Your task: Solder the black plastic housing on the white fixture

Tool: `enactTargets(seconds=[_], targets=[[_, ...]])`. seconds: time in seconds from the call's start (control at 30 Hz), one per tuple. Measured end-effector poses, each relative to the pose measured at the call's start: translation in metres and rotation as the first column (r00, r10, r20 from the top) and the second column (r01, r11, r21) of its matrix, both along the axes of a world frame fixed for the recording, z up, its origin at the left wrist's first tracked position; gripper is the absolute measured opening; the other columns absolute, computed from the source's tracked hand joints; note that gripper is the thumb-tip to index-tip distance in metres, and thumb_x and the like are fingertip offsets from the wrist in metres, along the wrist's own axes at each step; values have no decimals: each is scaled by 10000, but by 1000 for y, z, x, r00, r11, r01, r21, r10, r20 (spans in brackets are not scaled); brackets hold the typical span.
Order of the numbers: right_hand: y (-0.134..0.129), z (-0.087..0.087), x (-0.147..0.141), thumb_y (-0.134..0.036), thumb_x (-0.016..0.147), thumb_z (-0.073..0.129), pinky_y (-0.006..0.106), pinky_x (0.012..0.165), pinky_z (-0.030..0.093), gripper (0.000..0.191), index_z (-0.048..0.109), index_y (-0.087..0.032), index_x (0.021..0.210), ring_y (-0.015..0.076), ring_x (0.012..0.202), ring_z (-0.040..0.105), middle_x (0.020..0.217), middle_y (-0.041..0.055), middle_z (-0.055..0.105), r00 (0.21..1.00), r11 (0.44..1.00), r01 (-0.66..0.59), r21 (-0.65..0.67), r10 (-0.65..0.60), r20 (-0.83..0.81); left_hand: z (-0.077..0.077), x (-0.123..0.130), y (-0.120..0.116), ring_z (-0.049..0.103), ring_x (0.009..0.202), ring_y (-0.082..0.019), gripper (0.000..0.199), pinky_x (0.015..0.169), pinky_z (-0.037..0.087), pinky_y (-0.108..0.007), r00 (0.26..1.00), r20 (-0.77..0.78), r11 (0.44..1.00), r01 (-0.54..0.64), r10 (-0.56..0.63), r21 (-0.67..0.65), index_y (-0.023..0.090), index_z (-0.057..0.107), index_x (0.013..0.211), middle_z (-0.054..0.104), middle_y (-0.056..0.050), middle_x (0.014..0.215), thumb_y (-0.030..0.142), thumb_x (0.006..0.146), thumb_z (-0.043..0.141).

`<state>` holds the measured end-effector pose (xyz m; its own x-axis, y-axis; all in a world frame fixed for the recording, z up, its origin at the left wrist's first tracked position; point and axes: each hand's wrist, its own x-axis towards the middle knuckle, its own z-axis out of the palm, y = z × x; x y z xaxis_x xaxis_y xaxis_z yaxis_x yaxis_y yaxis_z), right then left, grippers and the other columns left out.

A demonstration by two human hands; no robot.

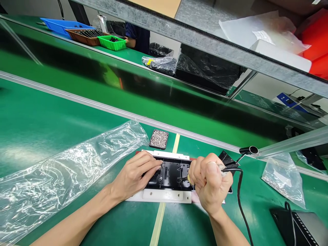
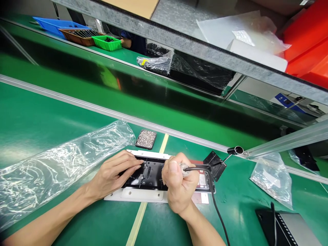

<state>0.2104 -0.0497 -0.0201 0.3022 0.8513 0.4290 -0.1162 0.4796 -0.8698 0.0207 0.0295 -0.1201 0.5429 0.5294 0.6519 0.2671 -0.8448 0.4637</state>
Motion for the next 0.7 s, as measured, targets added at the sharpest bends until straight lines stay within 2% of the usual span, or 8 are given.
enactTargets(seconds=[0.7], targets=[[1,1,0,-302,1020,510,130,407,300,438,333,-145,652,40,435,301,500,-45,288,1000,1000,11,2,-11,-4,1,0,0,553,987,-55,384,875,492,-223,1000,-3,1000,4,-4,3,194,657,1203,681,19,1016,57,846,702]])
